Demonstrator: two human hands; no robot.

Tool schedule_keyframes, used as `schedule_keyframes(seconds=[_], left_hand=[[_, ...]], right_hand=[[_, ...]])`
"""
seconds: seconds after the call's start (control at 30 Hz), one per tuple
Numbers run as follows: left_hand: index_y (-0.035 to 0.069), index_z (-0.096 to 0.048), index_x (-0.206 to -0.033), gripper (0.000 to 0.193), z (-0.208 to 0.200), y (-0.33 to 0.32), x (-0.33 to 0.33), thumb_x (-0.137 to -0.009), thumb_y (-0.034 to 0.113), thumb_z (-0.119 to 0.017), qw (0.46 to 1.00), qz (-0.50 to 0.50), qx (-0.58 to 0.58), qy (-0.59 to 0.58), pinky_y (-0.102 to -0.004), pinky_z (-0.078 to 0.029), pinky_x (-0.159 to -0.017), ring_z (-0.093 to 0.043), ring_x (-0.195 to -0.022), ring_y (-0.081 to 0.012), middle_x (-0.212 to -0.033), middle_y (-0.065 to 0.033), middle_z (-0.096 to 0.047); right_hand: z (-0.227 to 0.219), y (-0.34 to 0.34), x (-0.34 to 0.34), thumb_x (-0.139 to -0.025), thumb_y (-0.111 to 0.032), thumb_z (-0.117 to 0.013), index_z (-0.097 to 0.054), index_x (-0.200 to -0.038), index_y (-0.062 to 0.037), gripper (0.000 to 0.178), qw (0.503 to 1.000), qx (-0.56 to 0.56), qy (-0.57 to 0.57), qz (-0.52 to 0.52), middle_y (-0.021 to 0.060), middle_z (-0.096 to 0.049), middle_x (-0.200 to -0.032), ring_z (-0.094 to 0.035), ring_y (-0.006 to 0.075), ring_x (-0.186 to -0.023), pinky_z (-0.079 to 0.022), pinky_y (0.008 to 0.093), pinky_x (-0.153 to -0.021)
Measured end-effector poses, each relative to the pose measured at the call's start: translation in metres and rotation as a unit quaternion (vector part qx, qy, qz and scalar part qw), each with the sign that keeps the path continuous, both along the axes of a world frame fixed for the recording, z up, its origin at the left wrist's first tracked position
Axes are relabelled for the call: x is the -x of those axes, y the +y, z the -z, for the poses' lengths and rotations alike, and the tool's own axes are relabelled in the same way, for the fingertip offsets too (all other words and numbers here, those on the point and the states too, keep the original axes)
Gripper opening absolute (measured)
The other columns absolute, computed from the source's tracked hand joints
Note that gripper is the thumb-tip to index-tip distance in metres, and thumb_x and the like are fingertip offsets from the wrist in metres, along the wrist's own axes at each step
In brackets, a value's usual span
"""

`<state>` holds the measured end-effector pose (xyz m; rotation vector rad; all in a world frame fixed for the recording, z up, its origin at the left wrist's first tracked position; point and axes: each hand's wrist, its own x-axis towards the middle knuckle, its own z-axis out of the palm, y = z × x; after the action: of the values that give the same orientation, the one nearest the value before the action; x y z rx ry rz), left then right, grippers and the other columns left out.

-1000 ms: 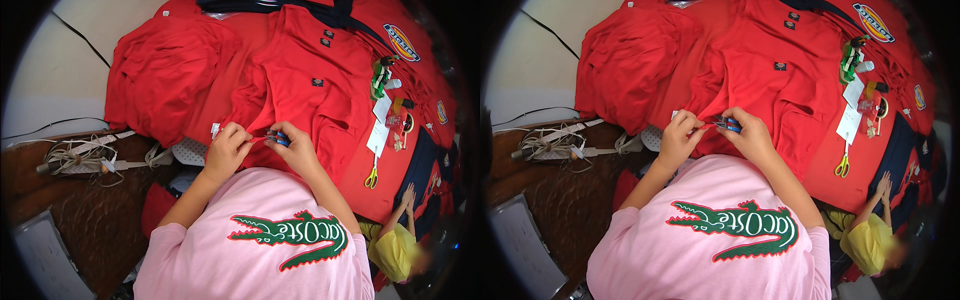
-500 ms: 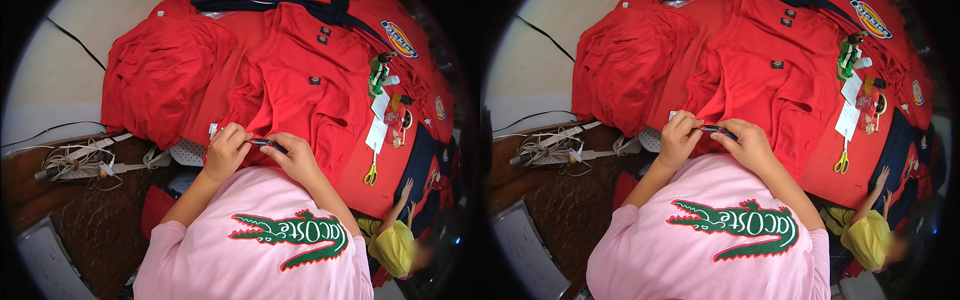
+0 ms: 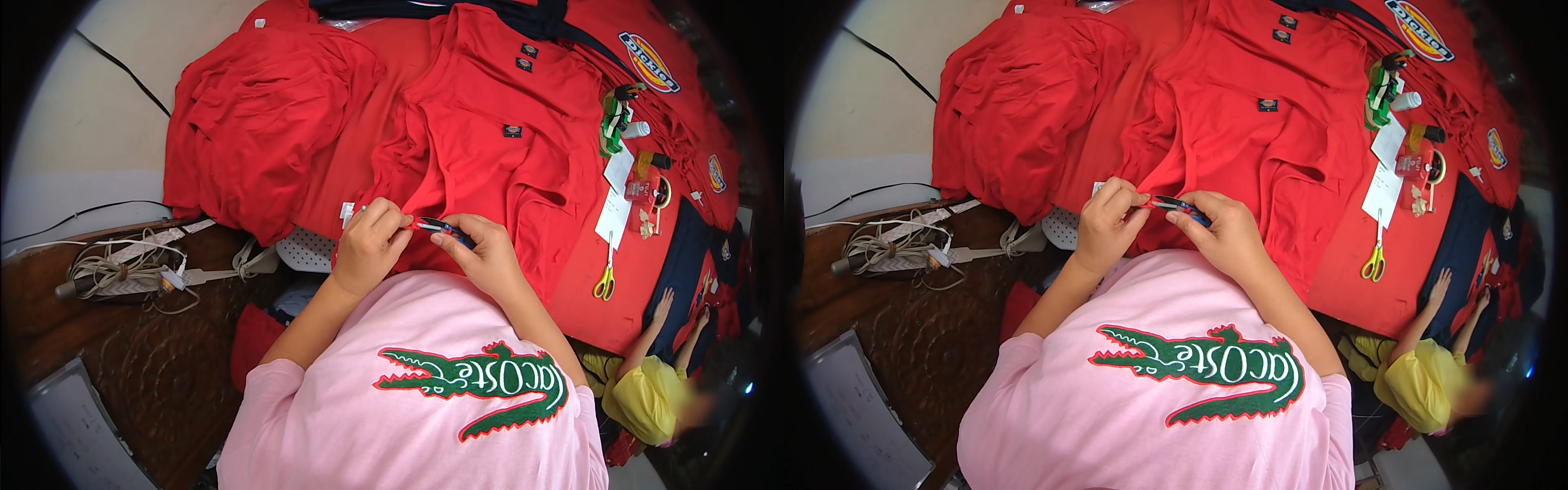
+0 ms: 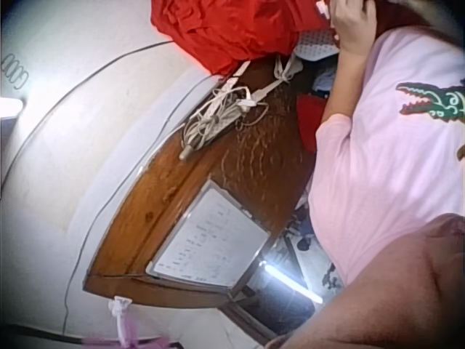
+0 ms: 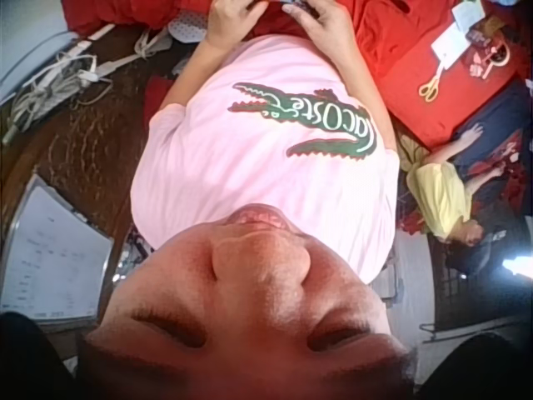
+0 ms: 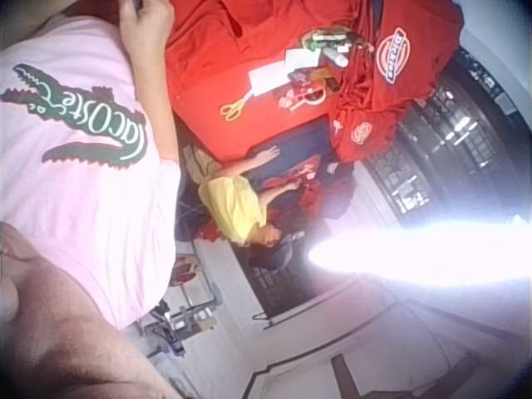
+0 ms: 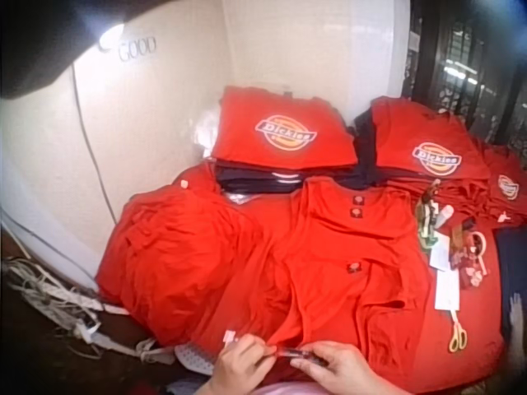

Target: The person folds red shirts by hand at a table, using a thread nipper to trim loose threads and stacking the finished shirts.

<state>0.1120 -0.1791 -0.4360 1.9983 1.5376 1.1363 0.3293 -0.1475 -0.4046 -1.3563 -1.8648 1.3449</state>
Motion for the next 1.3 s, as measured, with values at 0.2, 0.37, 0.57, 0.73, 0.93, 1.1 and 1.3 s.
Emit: schedule_keyframes(seconds=[0.2,0.37,0.57,0.73,0.93,1.1,1.3], left_hand=[[0.000,-0.069,-0.090,0.019,0.001,0.002,0.000,-0.075,-0.006,-0.079,1.000,0.008,-0.011,0.007,-0.0357,-0.051,-0.060,-0.064,-0.068,-0.0231,-0.087,-0.0084,-0.063],[0.002,-0.068,-0.088,0.014,-0.001,0.000,0.001,-0.079,0.000,-0.079,0.999,0.008,0.047,-0.011,-0.0371,-0.051,-0.065,-0.065,-0.072,-0.0230,-0.087,-0.0068,-0.063],[-0.001,-0.066,-0.085,0.017,-0.009,0.006,0.007,-0.078,0.003,-0.081,0.967,0.032,0.221,-0.119,-0.0279,-0.046,-0.057,-0.055,-0.063,-0.0103,-0.076,-0.0037,-0.058],[-0.001,-0.065,-0.083,0.018,-0.011,0.007,0.008,-0.076,0.006,-0.080,0.959,0.038,0.254,-0.119,-0.0263,-0.044,-0.056,-0.053,-0.063,-0.0086,-0.073,-0.0025,-0.056],[-0.002,-0.065,-0.083,0.018,-0.017,0.008,0.007,-0.076,0.005,-0.080,0.964,0.036,0.242,-0.100,-0.0266,-0.045,-0.056,-0.054,-0.063,-0.0092,-0.074,-0.0036,-0.056],[-0.002,-0.064,-0.082,0.018,-0.016,0.009,0.007,-0.077,0.005,-0.079,0.971,0.043,0.218,-0.086,-0.0270,-0.047,-0.057,-0.056,-0.063,-0.0100,-0.074,-0.0047,-0.057],[-0.003,-0.064,-0.085,0.017,-0.014,0.011,0.008,-0.078,0.005,-0.078,0.968,0.050,0.234,-0.079,-0.0346,-0.050,-0.060,-0.062,-0.066,-0.0197,-0.078,-0.0115,-0.061]], right_hand=[[0.001,-0.003,0.004,-0.093,-0.018,-0.082,-0.076,-0.106,0.0013,0.024,0.999,-0.038,-0.003,-0.021,0.0106,-0.067,-0.081,-0.058,0.0173,-0.069,-0.048,0.0326,-0.065],[0.010,-0.001,0.002,-0.093,-0.019,-0.081,-0.076,-0.104,0.0010,0.024,0.998,-0.061,-0.008,-0.013,0.0126,-0.069,-0.083,-0.062,0.0217,-0.070,-0.050,0.0345,-0.065],[0.004,0.000,0.000,-0.091,-0.023,-0.081,-0.076,-0.103,-0.0008,0.025,0.996,-0.084,-0.029,0.008,0.0142,-0.072,-0.083,-0.069,0.0295,-0.070,-0.053,0.0375,-0.063],[0.006,-0.001,0.005,-0.090,-0.024,-0.081,-0.076,-0.098,-0.0038,0.022,0.982,-0.177,-0.035,-0.046,0.0112,-0.070,-0.079,-0.067,0.0291,-0.064,-0.051,0.0391,-0.057],[0.003,0.000,0.006,-0.090,-0.024,-0.080,-0.076,-0.096,-0.0044,0.021,0.974,-0.208,-0.069,-0.058,0.0107,-0.069,-0.078,-0.066,0.0307,-0.063,-0.051,0.0413,-0.056],[0.004,-0.001,0.005,-0.091,-0.018,-0.082,-0.077,-0.100,0.0005,0.022,0.990,-0.131,-0.037,-0.043,0.0127,-0.066,-0.075,-0.063,0.0247,-0.063,-0.048,0.0363,-0.058],[0.009,0.002,0.002,-0.092,-0.016,-0.081,-0.077,-0.102,0.0012,0.020,0.995,-0.086,-0.019,-0.037,0.0127,-0.065,-0.075,-0.060,0.0220,-0.066,-0.048,0.0348,-0.063]])
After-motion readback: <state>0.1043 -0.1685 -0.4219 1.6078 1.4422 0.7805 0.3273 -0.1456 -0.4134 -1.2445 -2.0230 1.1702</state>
